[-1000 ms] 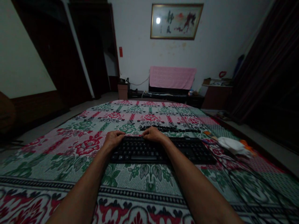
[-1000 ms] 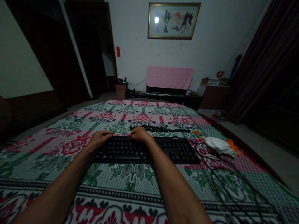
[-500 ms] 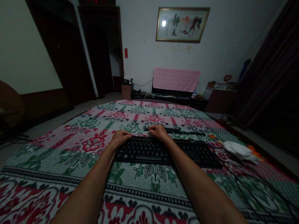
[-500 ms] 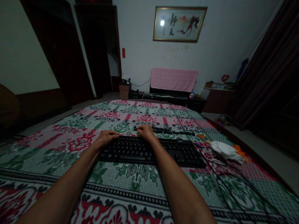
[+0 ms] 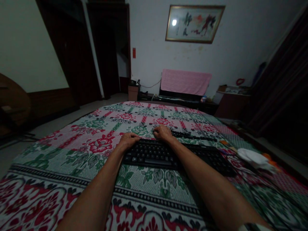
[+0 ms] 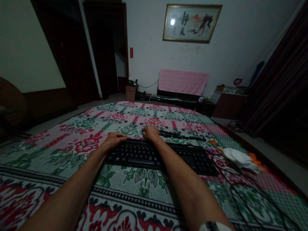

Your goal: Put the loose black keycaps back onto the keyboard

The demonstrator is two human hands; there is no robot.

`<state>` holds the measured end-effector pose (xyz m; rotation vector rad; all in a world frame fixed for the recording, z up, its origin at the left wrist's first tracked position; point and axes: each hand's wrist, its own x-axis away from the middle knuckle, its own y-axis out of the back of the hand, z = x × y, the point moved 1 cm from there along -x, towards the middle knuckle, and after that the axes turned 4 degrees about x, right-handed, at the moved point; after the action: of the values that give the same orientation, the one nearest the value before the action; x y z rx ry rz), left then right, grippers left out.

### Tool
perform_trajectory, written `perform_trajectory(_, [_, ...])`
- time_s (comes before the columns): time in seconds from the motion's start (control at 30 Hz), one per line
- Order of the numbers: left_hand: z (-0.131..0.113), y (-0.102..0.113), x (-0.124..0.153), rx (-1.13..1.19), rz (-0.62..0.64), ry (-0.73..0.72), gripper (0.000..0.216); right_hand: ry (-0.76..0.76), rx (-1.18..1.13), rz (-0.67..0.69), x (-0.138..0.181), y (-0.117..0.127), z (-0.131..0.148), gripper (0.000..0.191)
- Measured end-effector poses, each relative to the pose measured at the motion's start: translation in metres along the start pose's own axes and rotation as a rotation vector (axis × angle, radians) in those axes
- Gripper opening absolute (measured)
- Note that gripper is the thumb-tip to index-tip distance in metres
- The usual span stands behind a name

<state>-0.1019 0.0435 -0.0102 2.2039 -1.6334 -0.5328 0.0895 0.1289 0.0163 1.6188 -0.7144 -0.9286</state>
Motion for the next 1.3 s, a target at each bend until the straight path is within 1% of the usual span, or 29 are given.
perform_trajectory(0.23, [-0.004,0.002,0.003,0.025,0.015,0.027,0.021,-0.022,0.0,0.043,-0.007,0.001,0.006,0.029])
perform_trajectory(0.43, [-0.007,0.004,0.006,0.058,0.026,0.034,0.023,-0.051,-0.049,-0.022,-0.007,0.003,0.007,0.024])
perform_trajectory(0.5, [-0.008,0.006,0.008,0.088,0.039,0.054,0.023,-0.05,-0.148,-0.047,-0.005,0.007,0.01,0.024])
perform_trajectory(0.57, [-0.01,0.009,0.009,0.141,0.071,0.088,0.025,-0.003,-0.322,-0.023,-0.001,0.012,0.018,0.026])
perform_trajectory(0.67, [-0.011,0.012,0.012,0.251,0.138,0.139,0.028,0.112,-0.631,0.107,0.009,0.018,0.036,0.029])
perform_trajectory(0.73, [-0.012,0.013,0.014,0.31,0.16,0.149,0.029,0.184,-0.716,0.166,0.017,0.021,0.047,0.028])
perform_trajectory(0.83, [-0.013,0.014,0.017,0.35,0.159,0.156,0.03,0.219,-0.687,0.193,0.024,0.024,0.055,0.023])
perform_trajectory(0.93, [-0.015,0.012,0.02,0.411,0.165,0.19,0.03,0.238,-0.665,0.195,0.027,0.026,0.056,0.021])
perform_trajectory(1.03, [-0.015,0.011,0.023,0.471,0.193,0.193,0.031,0.246,-0.63,0.196,0.027,0.027,0.056,0.021])
perform_trajectory(1.2, [-0.015,0.013,0.026,0.508,0.273,0.162,0.035,0.184,-0.66,0.211,0.027,0.024,0.058,0.023])
perform_trajectory(1.3, [-0.015,0.014,0.026,0.496,0.311,0.169,0.038,0.14,-0.668,0.209,0.028,0.022,0.059,0.024])
